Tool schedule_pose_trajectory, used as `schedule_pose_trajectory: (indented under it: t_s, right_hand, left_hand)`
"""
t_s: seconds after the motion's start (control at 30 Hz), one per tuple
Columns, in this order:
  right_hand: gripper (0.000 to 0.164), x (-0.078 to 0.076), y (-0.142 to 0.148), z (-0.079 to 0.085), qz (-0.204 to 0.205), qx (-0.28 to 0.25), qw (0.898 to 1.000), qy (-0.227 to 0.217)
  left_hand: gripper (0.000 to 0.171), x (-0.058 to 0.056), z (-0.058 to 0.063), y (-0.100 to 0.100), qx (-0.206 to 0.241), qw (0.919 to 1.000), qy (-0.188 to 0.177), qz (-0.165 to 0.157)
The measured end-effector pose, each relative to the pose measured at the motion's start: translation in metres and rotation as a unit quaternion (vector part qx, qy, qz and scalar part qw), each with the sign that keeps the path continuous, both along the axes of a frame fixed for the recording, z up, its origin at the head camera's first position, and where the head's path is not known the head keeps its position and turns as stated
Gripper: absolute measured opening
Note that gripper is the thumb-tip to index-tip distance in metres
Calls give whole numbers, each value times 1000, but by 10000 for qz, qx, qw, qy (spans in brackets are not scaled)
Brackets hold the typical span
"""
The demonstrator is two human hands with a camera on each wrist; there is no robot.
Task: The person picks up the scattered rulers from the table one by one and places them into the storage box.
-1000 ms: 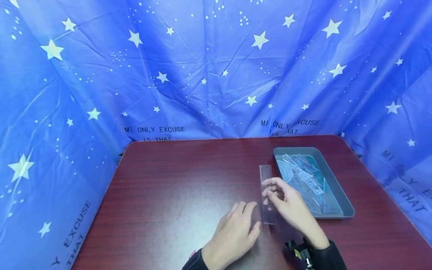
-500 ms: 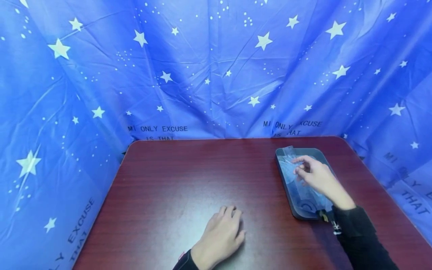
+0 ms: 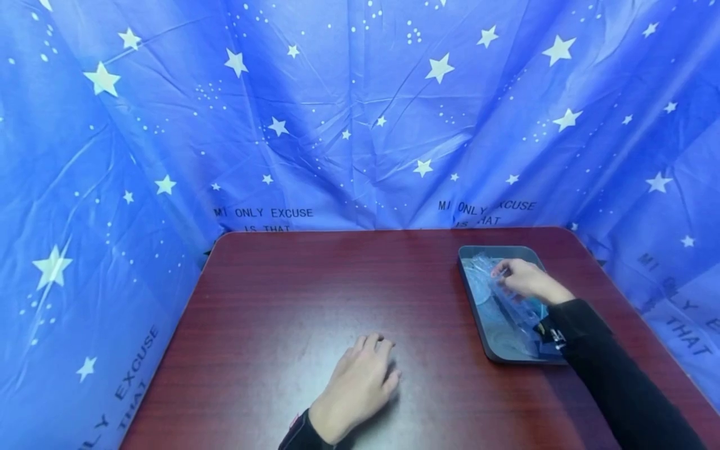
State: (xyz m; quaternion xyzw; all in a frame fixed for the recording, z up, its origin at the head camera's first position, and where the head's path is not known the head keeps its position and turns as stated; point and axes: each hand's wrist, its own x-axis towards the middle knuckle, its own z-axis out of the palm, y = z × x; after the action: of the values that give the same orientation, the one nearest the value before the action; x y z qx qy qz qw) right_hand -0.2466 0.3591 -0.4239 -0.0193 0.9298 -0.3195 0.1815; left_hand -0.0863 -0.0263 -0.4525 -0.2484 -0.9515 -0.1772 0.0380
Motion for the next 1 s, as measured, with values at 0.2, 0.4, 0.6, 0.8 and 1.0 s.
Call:
schedule_pose_trajectory:
  t_s: [0.2, 0.4, 0.6, 0.8, 1.0]
  right_hand:
    - [28, -10, 3, -17, -67, 270, 9996, -109]
    - [21, -16, 8, -27, -7, 647, 9970, 415]
    - [13, -11, 10, -32, -32, 968, 9913, 888]
    - [10, -4, 8, -33, -128, 1134, 9868, 1148]
    - [21, 6, -13, -21, -73, 1076, 9760, 1889]
  left_hand:
    - [45, -1, 3, -5, 137, 9996, -247, 84]
    - [45, -3, 3, -8, 237, 9991, -304, 172]
    - [45, -2, 2, -10, 322, 9990, -257, 148]
    - [44, -4, 1, -14, 420, 9985, -278, 210]
    - [48, -10, 4, -23, 450, 9978, -369, 326]
